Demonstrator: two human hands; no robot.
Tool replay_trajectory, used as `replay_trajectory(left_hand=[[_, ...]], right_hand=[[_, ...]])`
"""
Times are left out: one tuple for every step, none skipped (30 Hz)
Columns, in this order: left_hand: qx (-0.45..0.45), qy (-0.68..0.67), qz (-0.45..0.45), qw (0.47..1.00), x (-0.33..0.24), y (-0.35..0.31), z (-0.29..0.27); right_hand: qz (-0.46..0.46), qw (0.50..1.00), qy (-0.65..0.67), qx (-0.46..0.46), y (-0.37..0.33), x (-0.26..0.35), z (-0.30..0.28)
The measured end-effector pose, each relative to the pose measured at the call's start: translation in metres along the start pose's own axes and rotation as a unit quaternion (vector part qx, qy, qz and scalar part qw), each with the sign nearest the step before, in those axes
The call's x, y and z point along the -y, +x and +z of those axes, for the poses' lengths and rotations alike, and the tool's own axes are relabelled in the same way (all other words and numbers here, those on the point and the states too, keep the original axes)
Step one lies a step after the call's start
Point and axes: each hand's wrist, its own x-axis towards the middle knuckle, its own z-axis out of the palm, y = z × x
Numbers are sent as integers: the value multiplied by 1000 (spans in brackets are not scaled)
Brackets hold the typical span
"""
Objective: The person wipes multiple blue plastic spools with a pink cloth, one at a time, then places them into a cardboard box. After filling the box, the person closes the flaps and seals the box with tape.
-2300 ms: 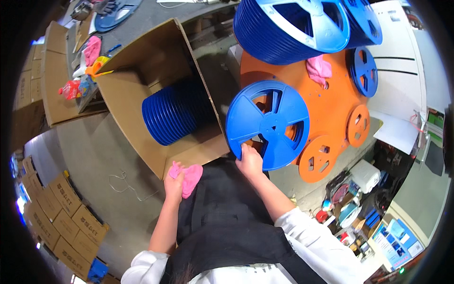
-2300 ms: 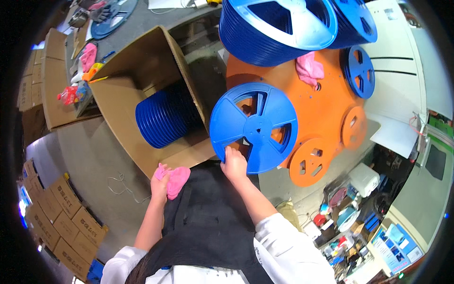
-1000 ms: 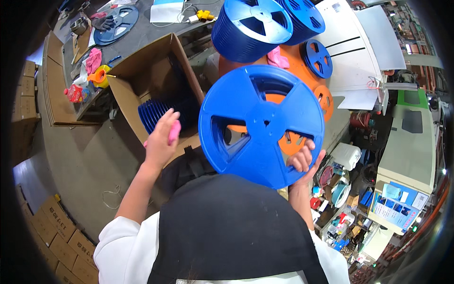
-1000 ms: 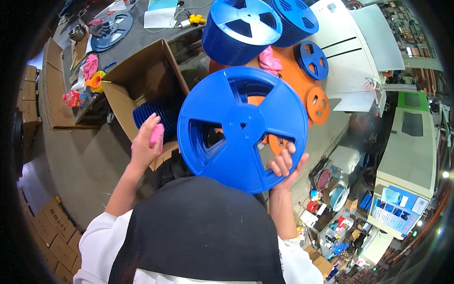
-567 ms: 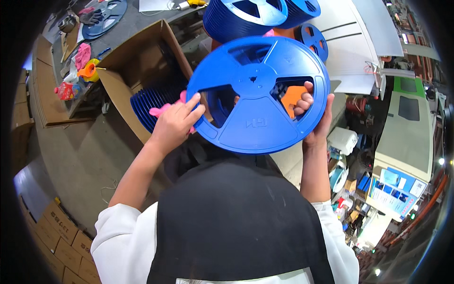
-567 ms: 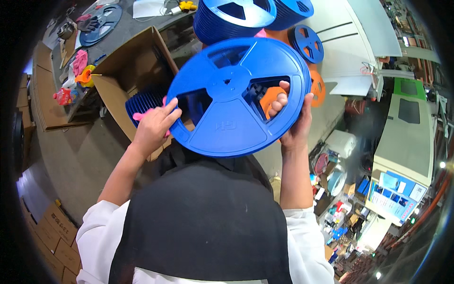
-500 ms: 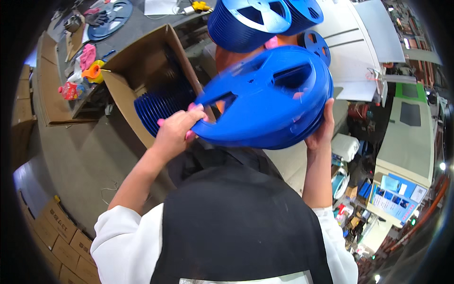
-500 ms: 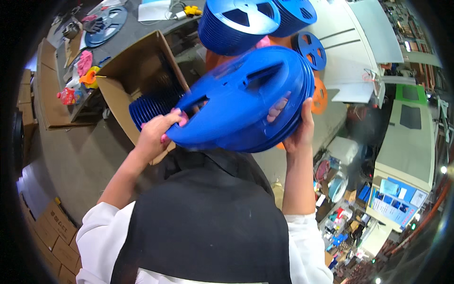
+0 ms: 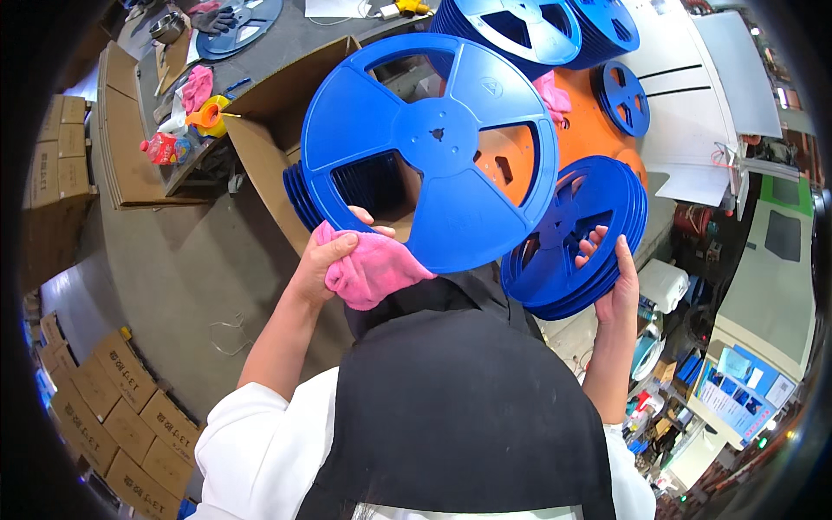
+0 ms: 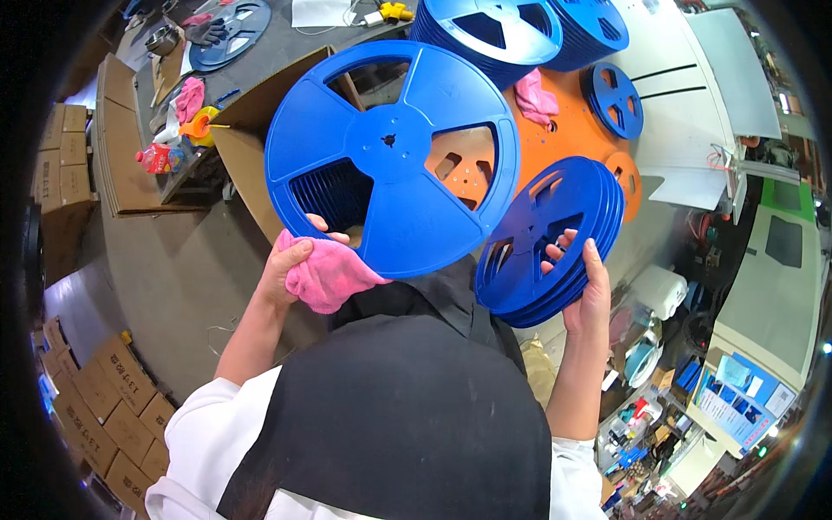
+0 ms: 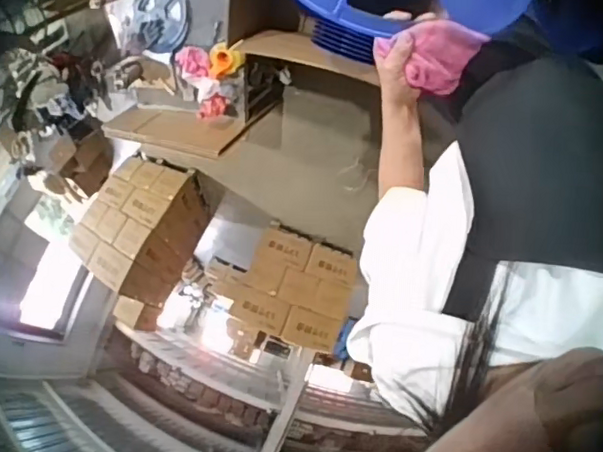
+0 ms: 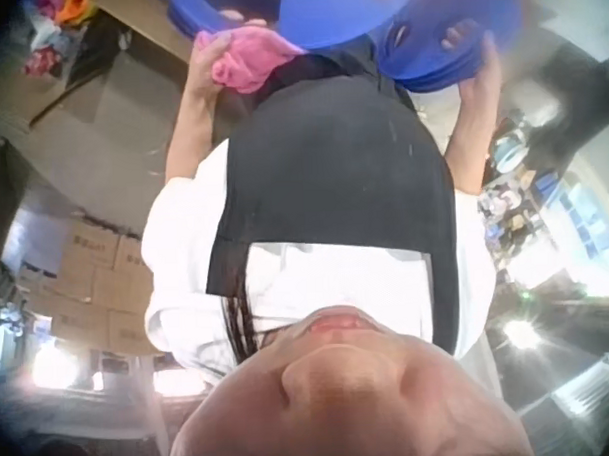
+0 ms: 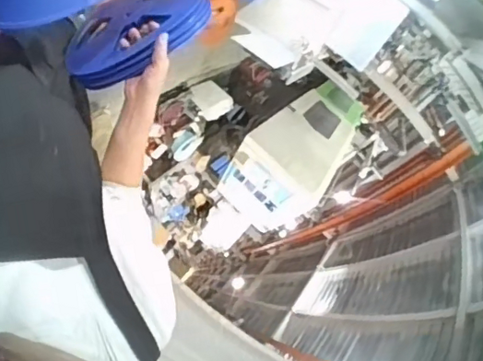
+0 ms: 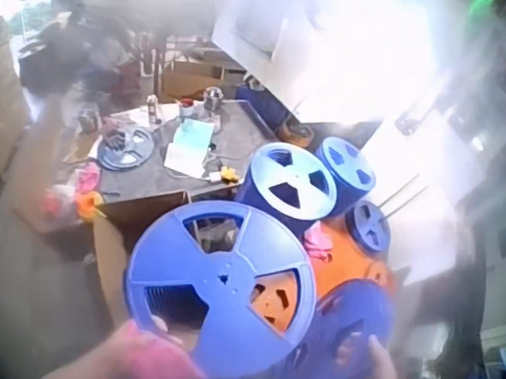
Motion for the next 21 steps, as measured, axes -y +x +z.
replay_trajectory(left_hand=[[-2, 4, 6, 1000, 1, -1, -2], [-5, 7, 0, 1000, 4, -3, -3], [-9, 10, -1, 1000, 5, -5, -3], [-13, 19, 4, 1000, 3, -4, -4], [-13, 31, 2, 999, 4, -5, -5], [-23, 69, 6, 997, 1, -5, -2], [-29, 91, 8, 995, 0, -5, -3], [-33, 108, 10, 994, 3, -6, -9], [-23, 112, 21, 993, 4, -5, -11], [-33, 108, 21, 993, 7, -7, -14], [-42, 102, 24, 994, 7, -9, -15], [-51, 93, 24, 994, 9, -11, -15], [-73, 103, 29, 992, 11, -12, -16], [-96, 127, 50, 986, 12, -12, -20], [-119, 147, 69, 979, 16, -11, -24], [-142, 168, 87, 972, 21, -9, -29], [-177, 179, 107, 962, 26, -5, -34], [-215, 208, 112, 948, 32, 1, -41], [-252, 238, 118, 930, 36, 10, -50], [-289, 268, 123, 911, 42, 21, -61], [-324, 342, 131, 872, 48, 36, -81]], right_hand=[[13, 1000, -16, -18, -2, -3, 1], [27, 998, -33, -35, -4, -5, 2], [35, 998, -22, -45, -4, -8, 1], [41, 998, -8, -49, -4, -11, 0], [50, 997, 4, -59, -6, -13, -3], [59, 996, 18, -66, -7, -17, -8], [63, 996, 20, -66, -9, -19, -11], [64, 996, 19, -67, -11, -22, -13], [65, 995, 20, -75, -12, -25, -15], [68, 994, 20, -84, -11, -27, -16], [70, 992, 15, -99, -13, -26, -11], [72, 993, 16, -97, -13, -28, -12], [73, 993, 17, -95, -12, -30, -15], [74, 993, 19, -95, -10, -31, -15], [68, 993, 23, -93, -11, -31, -11], [60, 994, 31, -82, -10, -35, -14], [58, 994, 37, -85, -12, -37, -12], [55, 994, 41, -89, -15, -38, -9], [44, 995, 44, -84, -15, -41, -8], [39, 995, 42, -85, -17, -41, -8], [32, 995, 40, -86, -17, -41, -9]])
